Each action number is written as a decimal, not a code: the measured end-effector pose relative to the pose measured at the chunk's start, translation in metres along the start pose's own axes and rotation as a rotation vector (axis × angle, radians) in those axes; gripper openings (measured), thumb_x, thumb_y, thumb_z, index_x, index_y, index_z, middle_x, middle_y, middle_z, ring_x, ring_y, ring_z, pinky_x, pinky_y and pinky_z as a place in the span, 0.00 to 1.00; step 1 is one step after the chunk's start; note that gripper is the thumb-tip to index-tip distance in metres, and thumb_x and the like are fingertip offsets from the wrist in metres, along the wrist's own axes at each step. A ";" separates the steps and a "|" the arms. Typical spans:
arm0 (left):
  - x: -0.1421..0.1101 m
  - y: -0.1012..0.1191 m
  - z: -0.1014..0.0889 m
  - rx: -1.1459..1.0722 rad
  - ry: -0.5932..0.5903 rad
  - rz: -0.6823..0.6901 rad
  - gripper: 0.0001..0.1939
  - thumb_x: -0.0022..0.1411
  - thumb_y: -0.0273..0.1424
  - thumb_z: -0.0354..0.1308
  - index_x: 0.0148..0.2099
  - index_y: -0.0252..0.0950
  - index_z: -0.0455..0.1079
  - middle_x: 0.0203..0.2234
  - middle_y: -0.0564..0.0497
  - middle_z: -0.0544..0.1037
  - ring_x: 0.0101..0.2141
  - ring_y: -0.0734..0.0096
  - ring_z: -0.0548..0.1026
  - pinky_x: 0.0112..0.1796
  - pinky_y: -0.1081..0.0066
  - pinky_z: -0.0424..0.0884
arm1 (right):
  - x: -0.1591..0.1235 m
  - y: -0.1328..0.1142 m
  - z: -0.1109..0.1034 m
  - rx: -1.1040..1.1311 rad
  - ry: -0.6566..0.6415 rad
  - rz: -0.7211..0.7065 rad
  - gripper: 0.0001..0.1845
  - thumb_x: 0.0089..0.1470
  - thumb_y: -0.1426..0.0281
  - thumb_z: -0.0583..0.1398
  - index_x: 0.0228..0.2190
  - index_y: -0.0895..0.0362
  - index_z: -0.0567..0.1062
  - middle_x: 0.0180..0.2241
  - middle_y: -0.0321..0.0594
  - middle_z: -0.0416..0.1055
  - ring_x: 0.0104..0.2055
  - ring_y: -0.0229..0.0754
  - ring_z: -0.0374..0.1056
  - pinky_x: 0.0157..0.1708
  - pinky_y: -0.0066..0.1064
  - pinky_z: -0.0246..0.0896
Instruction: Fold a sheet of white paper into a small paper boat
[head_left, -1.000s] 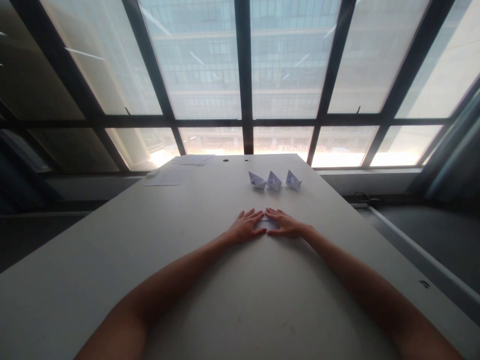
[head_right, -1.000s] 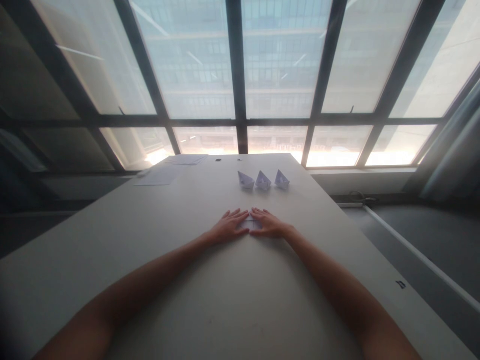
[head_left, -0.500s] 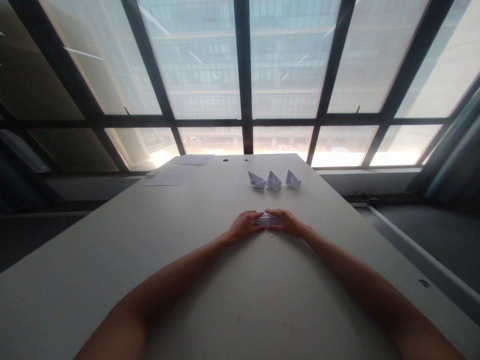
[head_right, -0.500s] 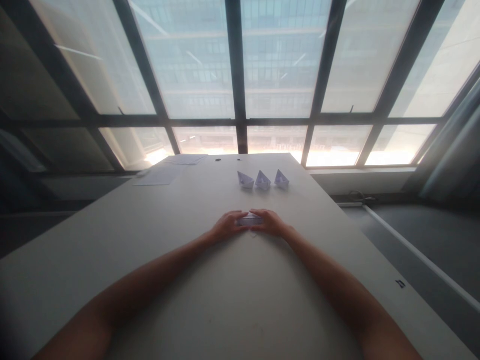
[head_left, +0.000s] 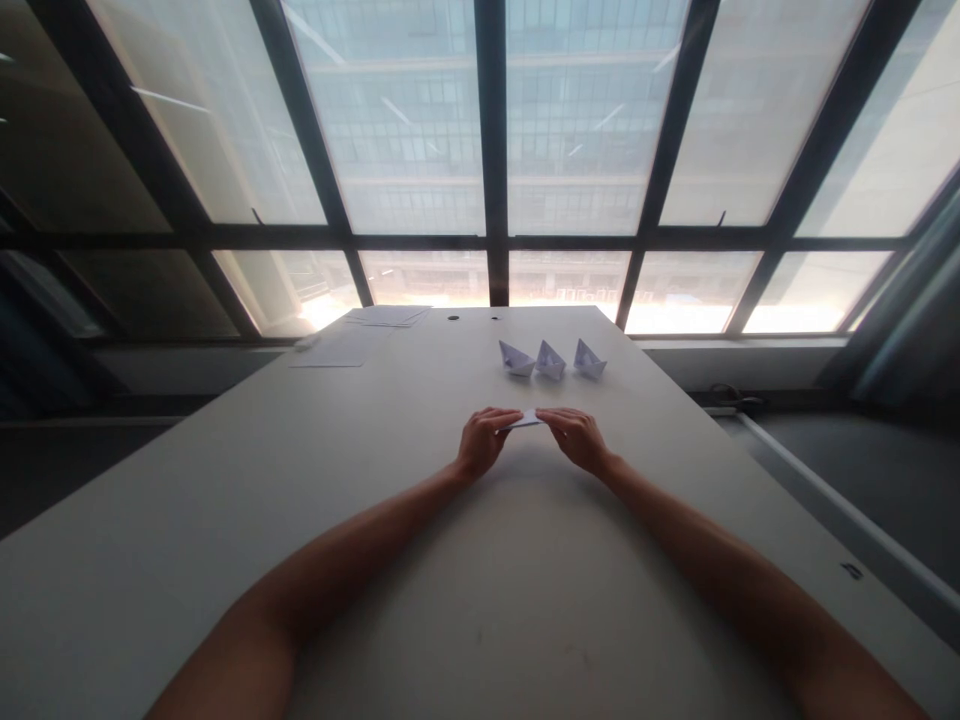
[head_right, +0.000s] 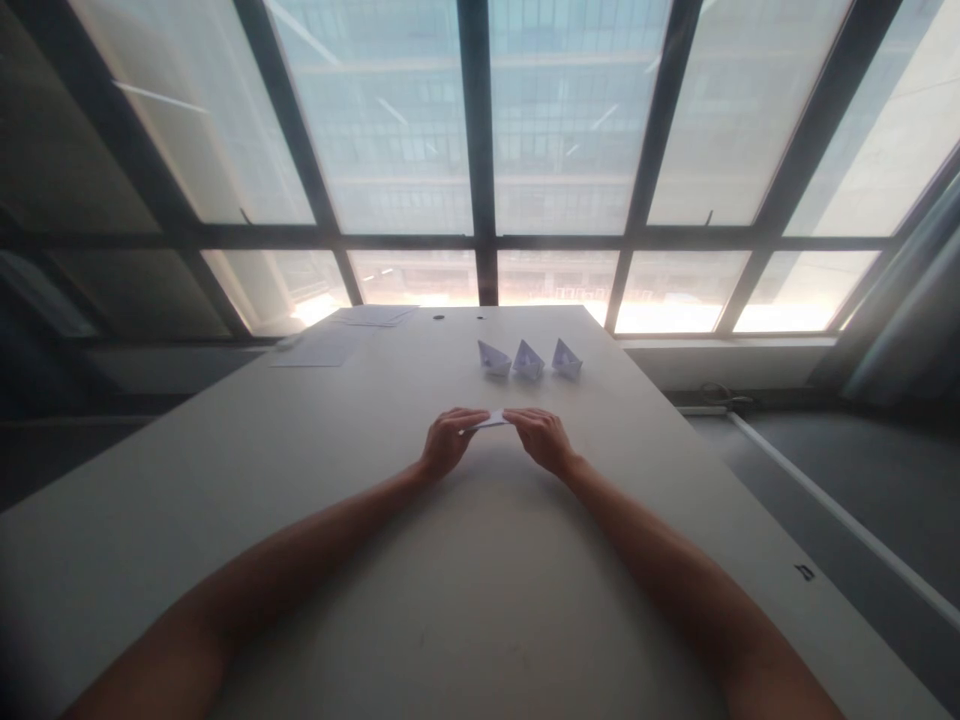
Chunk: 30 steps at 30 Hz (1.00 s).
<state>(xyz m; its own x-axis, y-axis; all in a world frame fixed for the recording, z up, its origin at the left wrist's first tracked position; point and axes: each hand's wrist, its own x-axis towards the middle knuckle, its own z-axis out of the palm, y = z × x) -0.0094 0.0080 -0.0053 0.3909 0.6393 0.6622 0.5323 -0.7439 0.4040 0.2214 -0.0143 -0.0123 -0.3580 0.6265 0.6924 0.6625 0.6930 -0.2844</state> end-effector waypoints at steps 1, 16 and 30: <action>0.000 -0.001 0.000 0.011 0.000 -0.013 0.12 0.68 0.29 0.58 0.50 0.44 0.78 0.46 0.49 0.81 0.46 0.64 0.77 0.51 0.62 0.71 | 0.000 0.000 0.001 -0.007 -0.006 -0.027 0.20 0.64 0.77 0.53 0.51 0.51 0.77 0.51 0.42 0.76 0.55 0.44 0.71 0.57 0.39 0.63; 0.000 -0.011 0.001 0.176 -0.285 -0.186 0.31 0.55 0.13 0.49 0.57 0.37 0.73 0.55 0.48 0.74 0.59 0.67 0.70 0.63 0.62 0.59 | -0.004 0.003 0.010 0.035 -0.495 -0.004 0.24 0.65 0.70 0.53 0.61 0.49 0.67 0.64 0.44 0.61 0.67 0.48 0.54 0.66 0.52 0.46; -0.004 -0.005 0.008 0.268 -0.467 0.076 0.23 0.69 0.43 0.55 0.61 0.39 0.69 0.56 0.44 0.73 0.57 0.59 0.68 0.58 0.62 0.63 | -0.003 -0.007 0.009 0.068 -0.299 -0.064 0.20 0.58 0.70 0.62 0.53 0.49 0.76 0.54 0.41 0.74 0.56 0.47 0.69 0.58 0.39 0.62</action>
<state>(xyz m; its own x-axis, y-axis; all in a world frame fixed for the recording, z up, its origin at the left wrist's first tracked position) -0.0078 0.0107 -0.0149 0.6950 0.6496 0.3081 0.6387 -0.7546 0.1502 0.2114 -0.0179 -0.0182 -0.5817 0.6513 0.4873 0.5908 0.7500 -0.2973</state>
